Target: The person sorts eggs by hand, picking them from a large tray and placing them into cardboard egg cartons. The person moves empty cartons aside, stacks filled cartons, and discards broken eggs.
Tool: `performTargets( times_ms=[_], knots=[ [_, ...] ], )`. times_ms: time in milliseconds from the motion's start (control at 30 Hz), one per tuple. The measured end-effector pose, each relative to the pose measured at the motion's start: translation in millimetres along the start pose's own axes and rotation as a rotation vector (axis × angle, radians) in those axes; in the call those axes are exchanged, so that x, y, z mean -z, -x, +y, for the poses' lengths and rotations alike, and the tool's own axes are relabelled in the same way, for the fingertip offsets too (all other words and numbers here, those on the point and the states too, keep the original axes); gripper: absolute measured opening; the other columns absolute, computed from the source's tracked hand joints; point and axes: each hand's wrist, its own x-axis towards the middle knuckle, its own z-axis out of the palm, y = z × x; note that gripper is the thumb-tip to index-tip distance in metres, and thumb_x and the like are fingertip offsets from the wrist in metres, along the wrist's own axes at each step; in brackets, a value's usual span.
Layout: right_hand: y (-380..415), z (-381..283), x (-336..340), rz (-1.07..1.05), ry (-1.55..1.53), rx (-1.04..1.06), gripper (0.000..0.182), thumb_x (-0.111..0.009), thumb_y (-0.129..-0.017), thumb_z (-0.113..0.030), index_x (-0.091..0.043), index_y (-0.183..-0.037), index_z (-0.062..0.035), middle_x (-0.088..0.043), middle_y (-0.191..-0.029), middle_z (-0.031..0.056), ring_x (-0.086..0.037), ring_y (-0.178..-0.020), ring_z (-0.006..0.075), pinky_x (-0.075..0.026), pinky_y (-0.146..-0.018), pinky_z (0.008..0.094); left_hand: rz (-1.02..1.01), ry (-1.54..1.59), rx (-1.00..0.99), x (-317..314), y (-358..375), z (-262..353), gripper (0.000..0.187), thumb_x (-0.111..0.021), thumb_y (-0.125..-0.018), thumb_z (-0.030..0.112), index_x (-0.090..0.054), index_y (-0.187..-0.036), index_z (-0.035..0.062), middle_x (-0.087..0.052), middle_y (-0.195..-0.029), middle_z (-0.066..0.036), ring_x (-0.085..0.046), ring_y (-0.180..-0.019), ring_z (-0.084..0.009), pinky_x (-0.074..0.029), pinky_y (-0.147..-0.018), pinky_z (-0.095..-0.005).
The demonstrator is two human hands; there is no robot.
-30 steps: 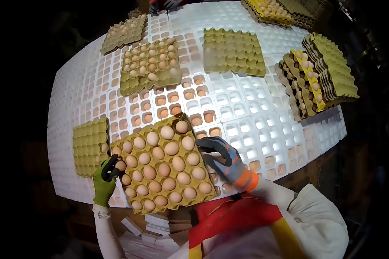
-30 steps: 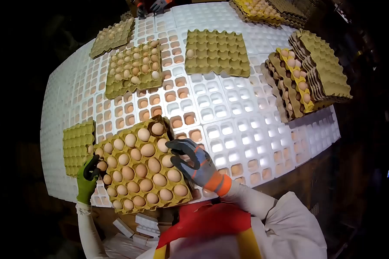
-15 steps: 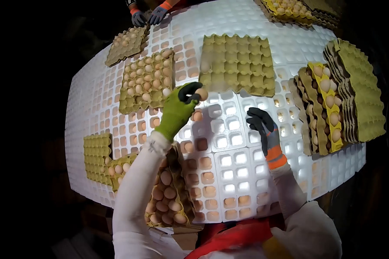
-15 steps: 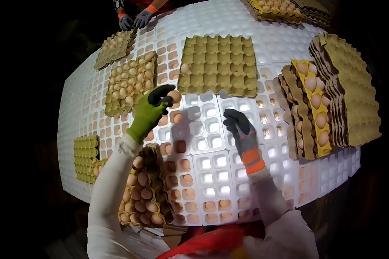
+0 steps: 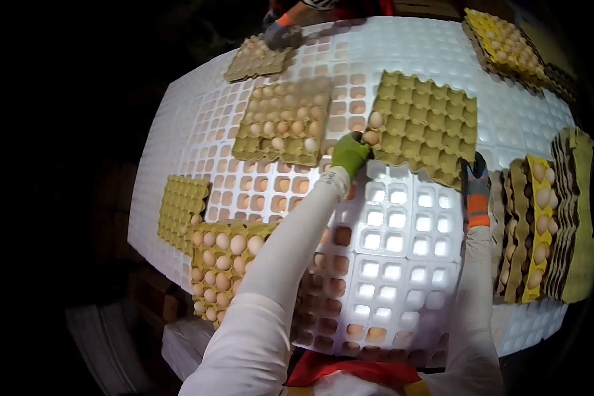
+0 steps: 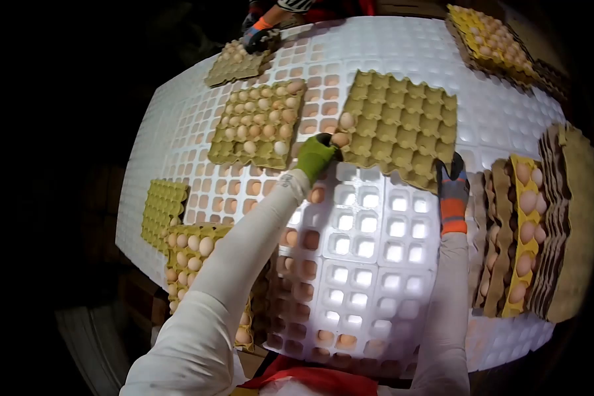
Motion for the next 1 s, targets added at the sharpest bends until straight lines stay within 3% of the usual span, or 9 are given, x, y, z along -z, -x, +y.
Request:
performTargets(
  times_ms=[67,167,267,367,433,567,700,867,1000],
  knots=[
    [-6,0,-6,0.081,-0.002,-0.101,0.051,-0.068,-0.095,-0.013,-0.050,-0.141,-0.0001,-0.061,-0.136,0.0108,-0.059,-0.123,0.0225,-0.046,-0.104,0.0330,0.045,-0.234,-0.099,1,-4,1,0.027,-0.068,-0.080,0.026,-0.074,-0.102,0.0119,-0.073,-0.092,-0.018,-0.069,-0.086,-0.0378,-0.055,-0.075,-0.0453],
    [-19,-17,2,0.106,-0.230,0.083,0.050,-0.065,-0.091,0.003,-0.051,-0.140,0.0002,-0.061,-0.134,0.0109,-0.060,-0.118,0.0201,-0.051,-0.099,0.0316,0.038,-0.037,-0.056,17,-11,11,0.019,-0.060,-0.084,0.014,-0.070,-0.101,0.0116,-0.071,-0.099,-0.021,-0.067,-0.095,-0.0411,-0.054,-0.082,-0.0460],
    [-6,-64,-5,0.108,-0.476,-0.113,0.050,-0.064,-0.090,0.007,-0.051,-0.139,0.0003,-0.061,-0.133,0.0119,-0.060,-0.118,0.0217,-0.051,-0.099,0.0313,0.182,0.149,-0.232,38,-10,-11,0.024,-0.064,-0.081,0.015,-0.072,-0.104,0.0100,-0.072,-0.087,-0.017,-0.070,-0.078,-0.0328,-0.055,-0.072,-0.0415],
    [19,-128,-27,-0.207,-0.650,-0.238,0.050,-0.060,-0.096,-0.004,-0.048,-0.144,-0.0023,-0.058,-0.137,0.0100,-0.060,-0.120,0.0199,-0.051,-0.098,0.0311,0.102,0.478,0.079,107,36,8,0.022,-0.061,-0.089,0.016,-0.069,-0.109,0.0133,-0.072,-0.095,-0.018,-0.068,-0.088,-0.0360,-0.053,-0.078,-0.0451],
    [41,-162,-66,-0.350,-0.668,-0.189,0.053,-0.059,-0.096,-0.009,-0.044,-0.146,-0.0018,-0.058,-0.137,0.0115,-0.060,-0.120,0.0218,-0.051,-0.099,0.0321,0.202,0.394,-0.096,149,46,-26,0.029,-0.063,-0.090,0.005,-0.064,-0.119,0.0060,-0.069,-0.098,-0.006,-0.067,-0.083,-0.0143,-0.055,-0.072,-0.0281],
    [74,-225,-185,-0.443,-0.767,-0.229,0.049,-0.059,-0.094,-0.006,-0.047,-0.142,-0.0019,-0.061,-0.130,0.0103,-0.061,-0.113,0.0209,-0.053,-0.094,0.0330,0.131,0.815,-0.101,280,88,-98,0.044,-0.063,-0.095,0.009,-0.054,-0.137,0.0038,-0.064,-0.124,-0.009,-0.065,-0.104,-0.0164,-0.056,-0.086,-0.0306],
    [101,-277,-338,-0.366,-0.937,-0.360,0.045,-0.057,-0.090,0.000,-0.054,-0.135,-0.0019,-0.066,-0.117,0.0090,-0.063,-0.099,0.0179,-0.052,-0.087,0.0302,0.388,0.874,-0.173,389,177,-154,0.052,-0.057,-0.101,0.015,-0.041,-0.149,0.0064,-0.050,-0.146,-0.011,-0.057,-0.126,-0.0186,-0.048,-0.104,-0.0337],
    [109,-304,-531,-0.423,-1.079,-0.206,0.040,-0.056,-0.085,0.008,-0.061,-0.124,-0.0020,-0.070,-0.100,0.0043,-0.061,-0.082,0.0162,-0.051,-0.074,0.0302,0.647,0.760,0.065,419,313,-215,0.047,-0.048,-0.106,0.027,-0.043,-0.149,0.0085,-0.053,-0.144,-0.008,-0.055,-0.126,-0.0212,-0.045,-0.104,-0.0342],
    [106,-235,-715,-0.088,-0.143,-0.165,0.037,-0.064,-0.091,-0.020,-0.061,-0.124,-0.0042,-0.067,-0.107,0.0115,-0.061,-0.089,0.0239,-0.050,-0.078,0.0368,0.834,0.756,0.286,388,409,-266,0.044,-0.053,-0.105,0.029,-0.049,-0.144,0.0077,-0.058,-0.138,-0.007,-0.060,-0.118,-0.0179,-0.049,-0.095,-0.0305]
  ],
)
